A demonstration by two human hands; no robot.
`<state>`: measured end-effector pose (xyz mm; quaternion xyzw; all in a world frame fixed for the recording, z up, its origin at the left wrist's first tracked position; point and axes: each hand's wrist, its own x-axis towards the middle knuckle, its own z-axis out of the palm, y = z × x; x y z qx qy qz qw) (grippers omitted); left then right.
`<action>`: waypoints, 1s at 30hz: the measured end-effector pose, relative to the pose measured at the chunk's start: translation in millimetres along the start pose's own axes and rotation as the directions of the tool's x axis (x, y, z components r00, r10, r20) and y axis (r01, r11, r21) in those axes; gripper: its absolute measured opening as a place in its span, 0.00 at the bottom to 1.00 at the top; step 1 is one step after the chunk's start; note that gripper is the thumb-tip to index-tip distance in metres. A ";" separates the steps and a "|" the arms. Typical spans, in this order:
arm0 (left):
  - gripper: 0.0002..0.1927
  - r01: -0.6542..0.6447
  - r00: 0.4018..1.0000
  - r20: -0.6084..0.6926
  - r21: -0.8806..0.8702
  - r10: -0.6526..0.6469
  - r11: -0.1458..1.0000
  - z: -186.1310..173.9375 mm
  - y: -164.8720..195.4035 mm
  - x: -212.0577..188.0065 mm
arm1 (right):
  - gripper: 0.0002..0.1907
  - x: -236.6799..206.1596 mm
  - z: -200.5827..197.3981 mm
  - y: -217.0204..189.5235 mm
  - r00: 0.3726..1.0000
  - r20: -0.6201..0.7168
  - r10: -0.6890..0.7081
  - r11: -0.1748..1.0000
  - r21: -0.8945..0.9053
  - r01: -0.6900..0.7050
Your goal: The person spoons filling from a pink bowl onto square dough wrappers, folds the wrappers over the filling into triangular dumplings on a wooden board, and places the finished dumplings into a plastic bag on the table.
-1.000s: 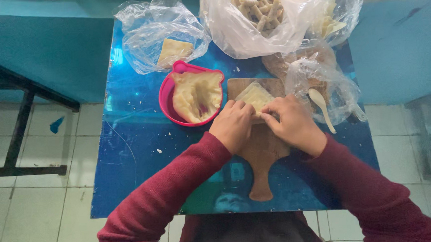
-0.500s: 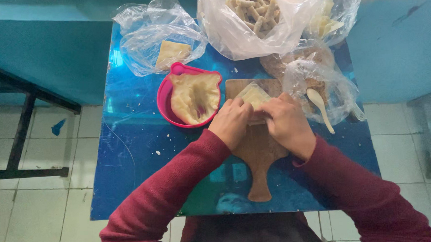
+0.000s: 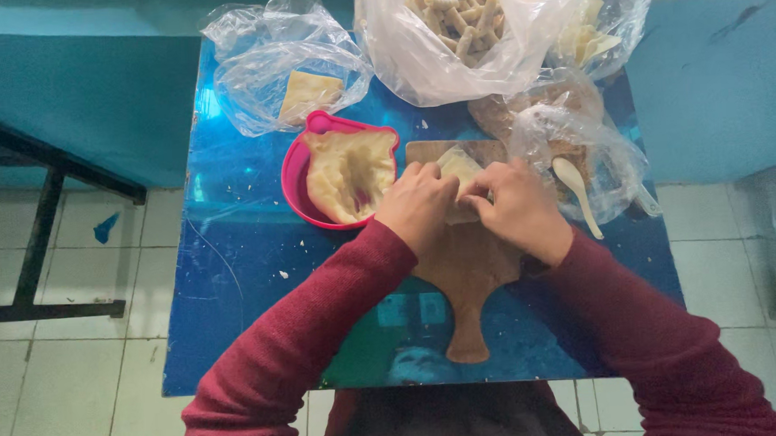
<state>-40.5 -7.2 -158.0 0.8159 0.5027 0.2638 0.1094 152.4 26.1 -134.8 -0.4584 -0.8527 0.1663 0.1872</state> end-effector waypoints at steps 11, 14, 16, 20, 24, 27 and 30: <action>0.06 -0.085 0.996 -0.023 0.017 0.085 0.996 8.0 -0.6 -12.6 | 0.07 -18.4 -2.1 -16.5 0.980 -0.128 -0.153 0.988 -0.049 0.148; 0.05 -0.047 0.999 -0.026 -0.003 0.047 0.999 9.3 1.5 -9.0 | 0.08 -18.8 -4.0 -19.7 0.979 -0.111 -0.168 0.983 -0.098 0.158; 0.06 -0.071 0.997 -0.032 0.070 0.073 0.995 9.1 2.1 -5.6 | 0.07 -16.4 -2.2 -19.6 0.980 -0.135 -0.148 0.986 -0.092 0.136; 0.09 -0.094 0.991 -0.089 0.098 0.103 0.991 5.8 1.5 -5.6 | 0.05 -12.1 0.9 -13.9 0.986 -0.142 -0.091 0.995 -0.044 0.086; 0.10 -0.065 0.996 -0.058 0.060 0.068 0.996 4.1 1.3 -4.1 | 0.07 -6.2 -0.3 -8.8 0.996 -0.067 0.056 0.997 0.064 -0.052; 0.11 -0.032 0.999 -0.029 0.028 0.033 0.999 4.5 2.7 -6.5 | 0.05 -9.1 -1.5 -11.9 0.995 -0.103 0.014 0.997 0.081 -0.005; 0.07 -0.026 0.999 -0.018 0.035 0.027 0.999 5.2 2.8 -9.4 | 0.06 -16.1 -1.8 -19.0 0.988 -0.137 -0.069 0.997 -0.039 0.064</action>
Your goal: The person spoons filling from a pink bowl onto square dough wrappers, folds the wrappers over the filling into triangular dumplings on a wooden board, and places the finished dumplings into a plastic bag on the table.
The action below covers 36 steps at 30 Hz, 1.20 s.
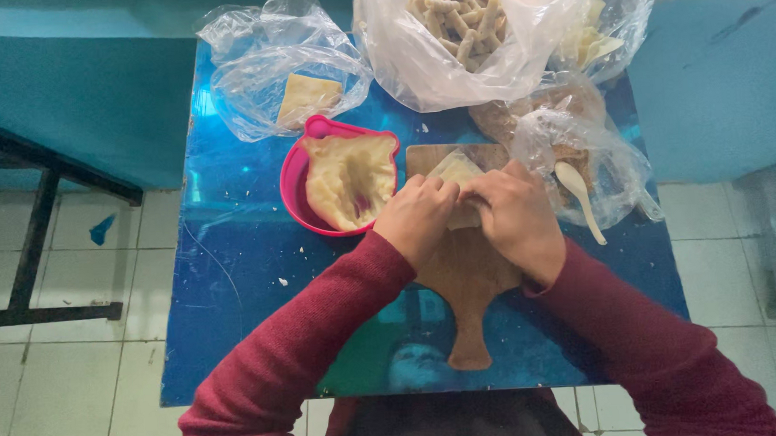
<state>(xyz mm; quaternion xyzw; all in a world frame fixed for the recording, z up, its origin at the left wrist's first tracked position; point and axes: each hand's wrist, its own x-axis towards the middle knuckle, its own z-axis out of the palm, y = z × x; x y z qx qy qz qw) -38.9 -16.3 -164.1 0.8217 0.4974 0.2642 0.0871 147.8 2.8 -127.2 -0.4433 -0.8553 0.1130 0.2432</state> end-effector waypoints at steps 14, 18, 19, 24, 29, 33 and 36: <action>0.10 -0.002 1.000 -0.023 0.046 0.003 0.999 8.9 -2.3 5.0 | 0.04 5.8 5.1 2.0 0.996 -0.082 0.027 0.996 -0.077 -0.033; 0.12 0.000 0.998 -0.065 0.047 0.003 0.999 11.9 -4.0 7.6 | 0.05 7.3 4.8 3.0 0.997 -0.075 -0.021 0.998 -0.056 0.017; 0.12 -0.002 0.998 -0.066 0.046 0.005 0.999 12.7 -4.9 8.0 | 0.05 7.1 5.5 1.6 0.997 -0.066 -0.029 0.997 -0.069 0.024; 0.07 -0.024 0.989 -0.143 0.113 0.040 0.993 20.7 -6.2 10.9 | 0.05 8.4 6.2 -4.0 0.998 -0.054 -0.018 0.985 -0.172 0.008; 0.10 -0.037 0.986 -0.154 0.200 0.068 0.979 21.4 -5.4 16.9 | 0.06 12.1 8.6 -3.3 0.989 -0.141 -0.036 0.975 -0.222 0.004; 0.08 0.034 0.986 -0.168 0.252 0.009 0.967 14.8 3.7 17.1 | 0.07 2.5 12.4 -4.4 0.983 -0.164 -0.079 0.955 -0.295 0.027; 0.08 0.037 0.991 -0.133 0.328 0.007 0.944 8.4 8.5 13.9 | 0.08 -1.1 16.5 -5.1 0.977 -0.171 -0.128 0.922 -0.382 0.054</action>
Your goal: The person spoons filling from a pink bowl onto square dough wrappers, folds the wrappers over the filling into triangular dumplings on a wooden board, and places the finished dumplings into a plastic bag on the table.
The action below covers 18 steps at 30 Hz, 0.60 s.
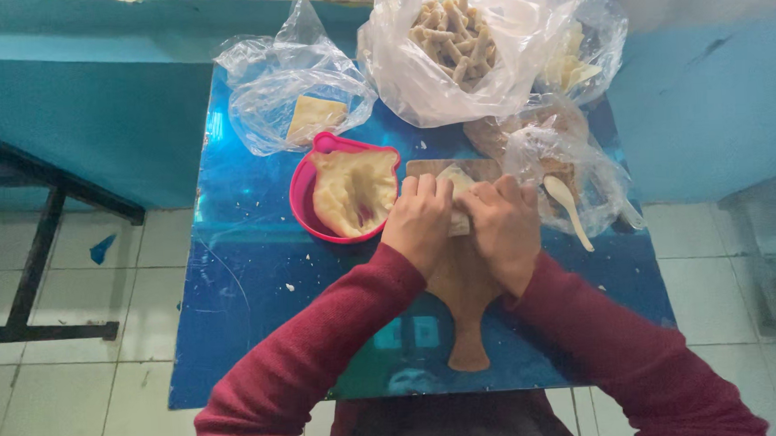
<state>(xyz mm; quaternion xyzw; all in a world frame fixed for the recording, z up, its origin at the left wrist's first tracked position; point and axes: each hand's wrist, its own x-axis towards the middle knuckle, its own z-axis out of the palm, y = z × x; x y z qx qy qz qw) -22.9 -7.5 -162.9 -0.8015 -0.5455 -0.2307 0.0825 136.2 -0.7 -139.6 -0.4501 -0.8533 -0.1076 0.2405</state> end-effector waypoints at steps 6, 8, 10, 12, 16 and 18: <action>0.09 0.042 0.998 -0.046 -0.005 -0.042 0.999 -3.1 -1.4 1.9 | 0.06 13.8 9.7 12.2 0.994 0.010 0.109 0.989 0.104 -0.110; 0.09 0.061 0.996 -0.058 -0.032 -0.062 0.998 -3.8 -3.0 2.7 | 0.06 20.3 8.9 23.4 0.985 0.022 0.170 0.954 0.246 -0.170; 0.12 0.049 0.998 -0.026 -0.042 -0.050 0.998 -6.3 -5.9 3.2 | 0.08 25.4 4.9 34.6 0.973 0.047 0.225 0.884 0.409 -0.224; 0.15 0.104 0.992 -0.039 -0.285 -0.120 0.953 -9.5 -5.7 2.9 | 0.11 24.2 -5.3 44.6 0.838 0.387 0.383 0.684 0.491 -0.540; 0.21 0.256 0.960 0.184 -0.884 -0.212 0.392 -13.5 -5.5 10.0 | 0.17 15.7 -31.4 54.8 0.762 0.629 0.155 0.181 0.740 -0.648; 0.21 0.307 0.950 0.293 -0.939 -0.105 0.157 -16.9 -4.4 14.5 | 0.19 6.7 -45.0 55.9 0.717 0.684 0.133 0.068 0.715 -0.696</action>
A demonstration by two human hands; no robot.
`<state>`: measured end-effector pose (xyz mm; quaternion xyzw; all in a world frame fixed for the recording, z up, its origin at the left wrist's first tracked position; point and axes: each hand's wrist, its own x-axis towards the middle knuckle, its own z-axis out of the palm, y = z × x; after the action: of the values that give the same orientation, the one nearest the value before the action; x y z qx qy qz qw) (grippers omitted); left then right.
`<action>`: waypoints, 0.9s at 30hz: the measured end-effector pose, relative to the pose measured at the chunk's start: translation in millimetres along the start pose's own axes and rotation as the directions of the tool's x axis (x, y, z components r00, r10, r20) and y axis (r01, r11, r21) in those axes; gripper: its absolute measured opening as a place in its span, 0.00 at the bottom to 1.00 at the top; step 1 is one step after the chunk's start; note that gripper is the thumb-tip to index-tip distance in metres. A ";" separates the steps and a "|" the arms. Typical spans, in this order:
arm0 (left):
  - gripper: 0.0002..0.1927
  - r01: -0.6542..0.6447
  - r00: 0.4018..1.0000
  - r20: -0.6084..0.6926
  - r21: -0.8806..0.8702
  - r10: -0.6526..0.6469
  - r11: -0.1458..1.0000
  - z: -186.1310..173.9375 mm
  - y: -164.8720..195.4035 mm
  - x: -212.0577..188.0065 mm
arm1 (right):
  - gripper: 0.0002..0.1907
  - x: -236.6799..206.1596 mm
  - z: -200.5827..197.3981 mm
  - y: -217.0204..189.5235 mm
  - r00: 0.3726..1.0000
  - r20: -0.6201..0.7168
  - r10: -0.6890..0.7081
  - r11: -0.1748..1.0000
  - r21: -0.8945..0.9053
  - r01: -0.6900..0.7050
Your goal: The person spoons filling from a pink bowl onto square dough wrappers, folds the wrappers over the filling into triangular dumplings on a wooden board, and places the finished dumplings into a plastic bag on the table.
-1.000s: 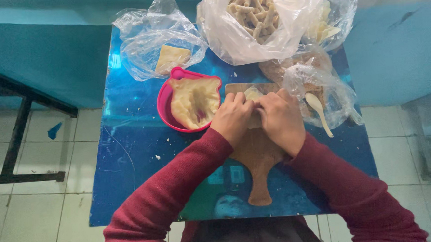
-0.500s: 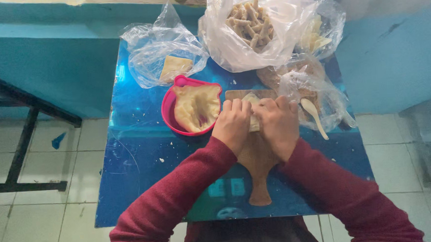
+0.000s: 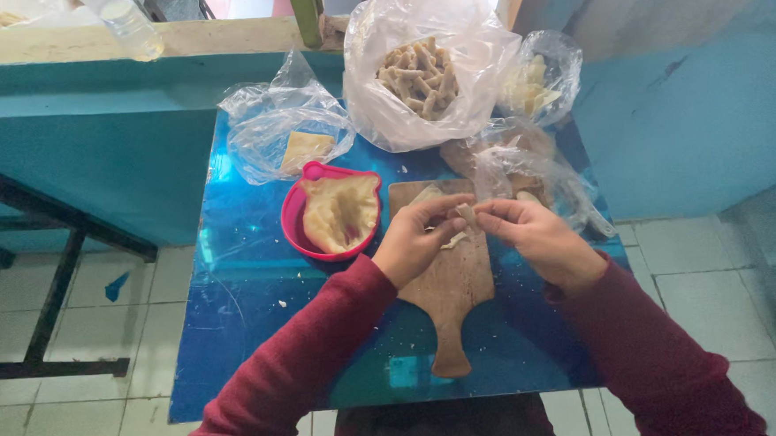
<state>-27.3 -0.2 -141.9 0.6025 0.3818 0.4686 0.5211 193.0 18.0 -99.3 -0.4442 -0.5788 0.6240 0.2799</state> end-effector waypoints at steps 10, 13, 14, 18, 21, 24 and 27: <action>0.13 -0.504 0.751 -0.164 0.483 0.639 0.716 -15.6 102.8 25.7 | 0.12 -50.0 -24.3 7.6 0.790 -0.282 -0.545 0.384 -0.921 -0.064; 0.17 -0.555 0.520 -0.005 0.758 0.854 0.342 -35.0 127.1 56.7 | 0.17 -53.2 -23.7 21.5 0.807 -0.263 -0.528 0.319 -0.943 -0.099; 0.16 -0.524 0.484 0.058 0.818 0.873 0.236 -41.6 130.1 70.2 | 0.16 -52.2 -24.8 25.7 0.799 -0.272 -0.537 0.322 -0.941 -0.104; 0.17 -0.212 0.632 0.144 0.977 0.761 -0.009 -64.2 125.1 122.8 | 0.14 -42.9 -27.6 41.9 0.783 -0.281 -0.555 0.336 -0.937 -0.098; 0.21 -0.021 0.661 0.112 0.991 0.742 -0.131 -68.4 113.0 129.3 | 0.14 -42.3 -37.4 45.9 0.789 -0.249 -0.562 0.339 -0.939 -0.055; 0.20 -0.083 0.624 0.134 0.991 0.770 -0.105 -61.5 106.5 101.5 | 0.13 -42.5 -44.1 44.6 0.834 -0.275 -0.478 0.315 -0.940 -0.129; 0.16 -0.197 0.663 0.084 0.978 0.744 0.064 -41.6 99.8 49.9 | 0.10 -40.0 -48.8 36.8 0.825 -0.257 -0.503 0.303 -0.946 -0.110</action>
<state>-56.8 41.9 -34.5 0.7480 0.4577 0.4138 -0.2443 259.9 0.2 -122.7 -0.5912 -0.7832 -0.0122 0.1921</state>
